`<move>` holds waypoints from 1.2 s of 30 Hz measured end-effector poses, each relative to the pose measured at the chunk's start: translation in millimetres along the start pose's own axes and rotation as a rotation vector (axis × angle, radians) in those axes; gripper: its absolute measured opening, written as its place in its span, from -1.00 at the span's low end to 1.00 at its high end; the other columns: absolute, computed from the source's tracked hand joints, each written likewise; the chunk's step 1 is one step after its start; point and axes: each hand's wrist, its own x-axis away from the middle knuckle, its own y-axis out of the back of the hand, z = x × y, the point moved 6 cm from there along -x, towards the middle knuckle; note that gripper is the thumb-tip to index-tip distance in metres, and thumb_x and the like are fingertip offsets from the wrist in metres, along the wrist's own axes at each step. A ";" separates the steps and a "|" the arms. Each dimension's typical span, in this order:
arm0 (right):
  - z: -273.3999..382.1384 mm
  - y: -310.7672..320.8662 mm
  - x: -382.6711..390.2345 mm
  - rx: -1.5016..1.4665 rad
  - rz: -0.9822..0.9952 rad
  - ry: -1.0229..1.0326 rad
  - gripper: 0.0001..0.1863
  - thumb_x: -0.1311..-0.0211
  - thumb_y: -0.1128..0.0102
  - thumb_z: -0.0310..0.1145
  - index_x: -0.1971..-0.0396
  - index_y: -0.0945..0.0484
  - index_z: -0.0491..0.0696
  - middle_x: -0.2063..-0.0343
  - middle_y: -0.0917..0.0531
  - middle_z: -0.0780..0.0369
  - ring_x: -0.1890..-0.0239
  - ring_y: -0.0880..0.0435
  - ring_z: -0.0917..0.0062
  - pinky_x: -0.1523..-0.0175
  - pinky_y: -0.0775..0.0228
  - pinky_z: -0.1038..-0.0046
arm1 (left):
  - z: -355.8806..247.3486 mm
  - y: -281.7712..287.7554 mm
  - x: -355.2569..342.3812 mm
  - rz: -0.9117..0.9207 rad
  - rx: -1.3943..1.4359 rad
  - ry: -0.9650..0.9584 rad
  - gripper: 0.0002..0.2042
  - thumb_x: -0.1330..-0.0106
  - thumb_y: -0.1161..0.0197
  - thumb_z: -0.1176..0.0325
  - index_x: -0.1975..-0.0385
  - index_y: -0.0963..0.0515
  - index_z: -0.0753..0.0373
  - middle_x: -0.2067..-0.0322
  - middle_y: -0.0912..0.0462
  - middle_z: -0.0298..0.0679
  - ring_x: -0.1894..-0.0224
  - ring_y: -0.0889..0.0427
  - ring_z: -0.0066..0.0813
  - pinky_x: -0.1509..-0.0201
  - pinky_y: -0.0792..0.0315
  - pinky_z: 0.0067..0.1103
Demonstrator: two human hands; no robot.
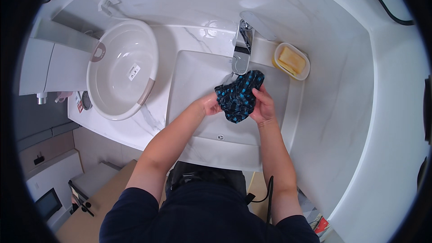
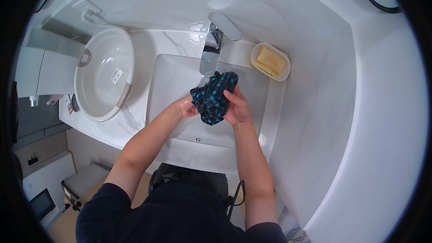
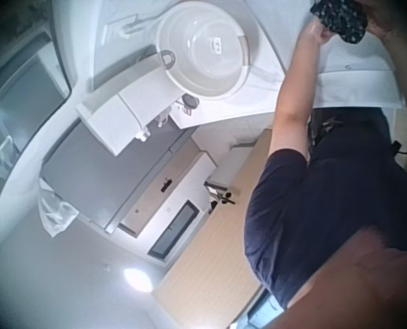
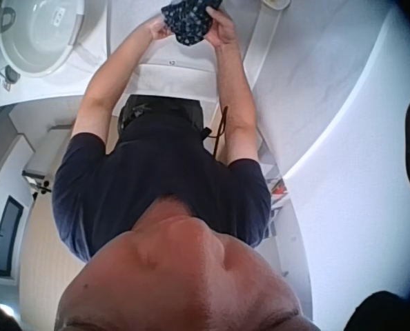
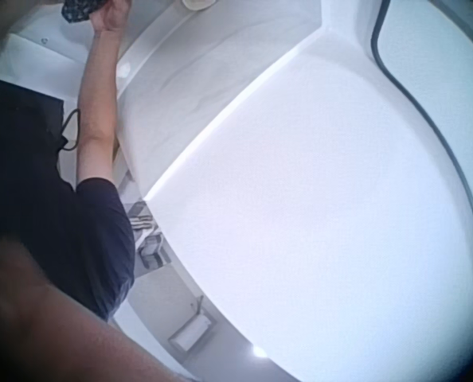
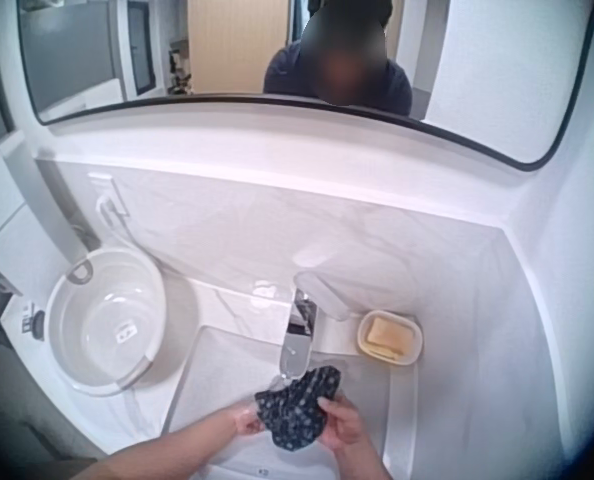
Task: The person washes a dark patterned cloth by hand in a bathroom sink, repeatedly rinsing and wringing it under running water. After finishing, they move to a bedroom and unfold the cloth to display it.
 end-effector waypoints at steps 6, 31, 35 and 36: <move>23.9 54.2 -0.2 0.276 -0.250 0.003 -0.62 -0.39 -0.17 -0.46 -0.18 -0.47 -0.05 0.01 -0.68 0.19 -0.03 -0.69 0.36 -0.16 -0.56 0.27 | -71.9 23.3 52.9 -0.237 0.158 -0.415 -0.71 -0.39 -0.20 0.14 0.05 -0.66 0.15 0.12 -0.76 -0.33 0.08 -0.72 -0.51 0.00 -0.58 -0.55; -1.9 38.3 -27.5 0.400 -0.149 0.192 -0.32 0.13 -0.18 -0.69 -0.17 -0.50 -0.18 -0.08 -0.63 0.12 -0.13 -0.62 0.36 -0.29 -0.41 0.35 | -83.2 38.5 90.9 -0.310 0.454 -0.468 -0.54 -0.36 -0.07 0.00 0.12 -0.59 0.33 0.21 -0.73 -0.07 0.10 -0.71 -0.16 -0.12 -0.57 -0.23; 8.2 24.0 -6.7 0.167 -0.165 0.226 -0.27 0.13 -0.10 -0.66 -0.23 -0.42 -0.16 -0.13 -0.58 0.08 -0.22 -0.55 0.23 -0.36 -0.38 0.16 | -5.7 32.4 -3.5 -0.165 0.128 0.184 -0.46 -0.45 0.04 -0.23 0.05 -0.59 0.15 0.23 -0.74 -0.15 0.11 -0.72 -0.24 -0.07 -0.60 -0.14; 6.6 24.8 -1.0 0.187 -0.246 0.195 -0.28 0.13 -0.10 -0.65 -0.23 -0.43 -0.17 -0.14 -0.57 0.07 -0.23 -0.54 0.21 -0.37 -0.37 0.15 | -4.6 27.4 -17.3 -0.093 0.199 0.144 -0.46 -0.46 0.07 -0.20 0.02 -0.60 0.15 0.16 -0.75 -0.15 0.08 -0.73 -0.23 -0.09 -0.61 -0.17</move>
